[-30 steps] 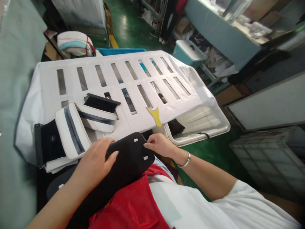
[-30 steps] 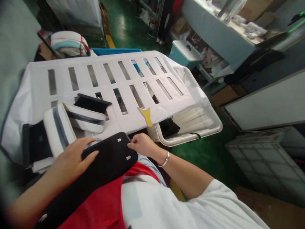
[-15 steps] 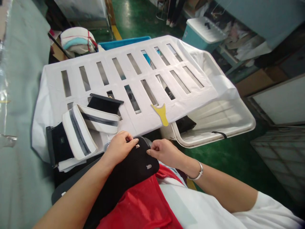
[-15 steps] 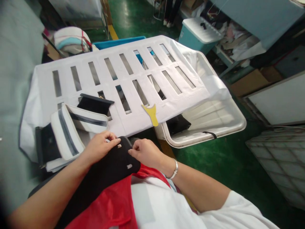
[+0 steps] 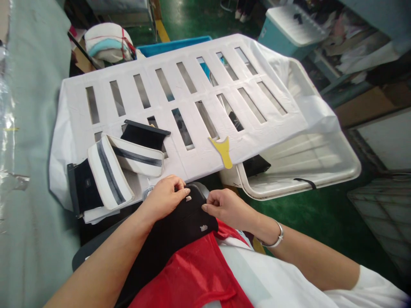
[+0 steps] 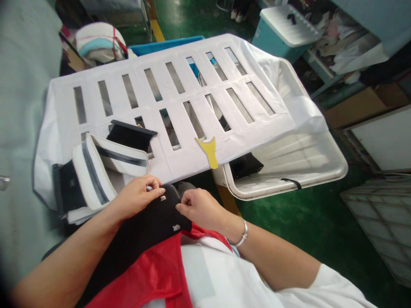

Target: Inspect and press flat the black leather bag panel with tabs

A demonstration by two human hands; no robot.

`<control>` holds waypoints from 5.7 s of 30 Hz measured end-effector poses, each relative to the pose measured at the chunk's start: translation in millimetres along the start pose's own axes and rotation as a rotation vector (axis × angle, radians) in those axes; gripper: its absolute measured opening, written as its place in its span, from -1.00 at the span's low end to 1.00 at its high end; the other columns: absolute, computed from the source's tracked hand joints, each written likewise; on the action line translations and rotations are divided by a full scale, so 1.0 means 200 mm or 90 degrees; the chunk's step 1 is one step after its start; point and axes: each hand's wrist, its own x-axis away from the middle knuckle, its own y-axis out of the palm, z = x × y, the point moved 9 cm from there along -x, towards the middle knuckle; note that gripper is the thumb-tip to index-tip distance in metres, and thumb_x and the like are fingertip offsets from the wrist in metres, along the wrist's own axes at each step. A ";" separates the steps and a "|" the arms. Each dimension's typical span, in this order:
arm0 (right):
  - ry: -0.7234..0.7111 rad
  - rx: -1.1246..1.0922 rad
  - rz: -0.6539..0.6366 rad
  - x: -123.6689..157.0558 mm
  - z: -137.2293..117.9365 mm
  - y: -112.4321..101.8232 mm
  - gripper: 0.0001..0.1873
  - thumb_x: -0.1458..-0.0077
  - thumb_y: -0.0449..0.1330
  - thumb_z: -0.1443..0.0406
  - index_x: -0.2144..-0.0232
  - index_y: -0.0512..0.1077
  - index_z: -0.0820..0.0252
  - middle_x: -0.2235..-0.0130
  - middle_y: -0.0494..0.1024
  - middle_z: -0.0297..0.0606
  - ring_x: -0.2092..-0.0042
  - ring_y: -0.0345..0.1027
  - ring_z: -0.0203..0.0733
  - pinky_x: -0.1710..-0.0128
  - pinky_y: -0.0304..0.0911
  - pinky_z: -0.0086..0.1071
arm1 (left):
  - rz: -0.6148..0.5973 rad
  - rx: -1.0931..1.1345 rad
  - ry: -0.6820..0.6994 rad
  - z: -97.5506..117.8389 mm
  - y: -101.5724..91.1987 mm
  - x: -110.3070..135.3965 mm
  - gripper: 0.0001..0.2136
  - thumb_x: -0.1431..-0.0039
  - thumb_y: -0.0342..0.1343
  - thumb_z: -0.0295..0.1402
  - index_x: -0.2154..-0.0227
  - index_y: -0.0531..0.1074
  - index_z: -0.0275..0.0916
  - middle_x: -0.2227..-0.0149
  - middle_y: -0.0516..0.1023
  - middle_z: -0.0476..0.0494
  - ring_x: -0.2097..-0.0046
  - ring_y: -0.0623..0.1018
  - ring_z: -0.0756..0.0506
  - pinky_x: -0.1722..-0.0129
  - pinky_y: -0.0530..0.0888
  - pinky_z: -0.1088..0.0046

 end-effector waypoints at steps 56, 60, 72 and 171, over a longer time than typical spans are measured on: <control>0.006 -0.142 0.036 -0.01 0.08 0.06 -0.69 0.01 0.18 0.11 0.57 0.29 0.24 0.65 0.26 -0.48 0.59 0.05 -0.45 0.60 -0.07 -0.51 | 0.177 -0.475 0.461 0.23 0.21 0.44 -0.63 -0.30 -0.09 -0.27 -0.09 0.34 -0.32 -0.13 0.37 -0.23 -0.18 0.33 -0.22 -0.17 0.17 0.08; -0.009 -0.108 0.056 -0.03 0.06 0.04 -0.68 0.02 0.18 0.11 0.58 0.27 0.23 0.63 0.25 -0.47 0.56 0.05 -0.43 0.59 -0.08 -0.49 | 0.198 -0.459 0.462 0.23 0.21 0.44 -0.63 -0.28 -0.07 -0.29 -0.07 0.35 -0.35 -0.13 0.38 -0.25 -0.17 0.34 -0.21 -0.16 0.21 0.10; -0.098 -0.088 0.157 -0.03 -0.02 0.10 -0.65 -0.24 -0.07 0.19 0.01 0.29 0.21 -0.02 0.40 -0.09 -0.04 0.26 -0.19 -0.08 0.13 -0.27 | 0.243 -0.392 0.447 0.21 0.19 0.44 -0.64 -0.27 -0.05 -0.31 -0.04 0.37 -0.38 -0.11 0.39 -0.33 -0.17 0.35 -0.23 -0.20 0.15 0.01; -0.578 0.571 0.013 0.03 -0.94 1.14 -0.17 -0.12 0.00 -0.06 -0.22 0.11 0.47 -0.30 0.04 0.00 -0.33 -0.20 0.04 -0.29 -0.17 -0.07 | 0.271 0.082 -0.191 -0.95 -0.30 1.19 -0.54 -0.14 -0.03 -0.09 0.74 0.12 -0.26 0.70 0.13 0.03 0.59 0.15 0.05 0.54 0.01 0.45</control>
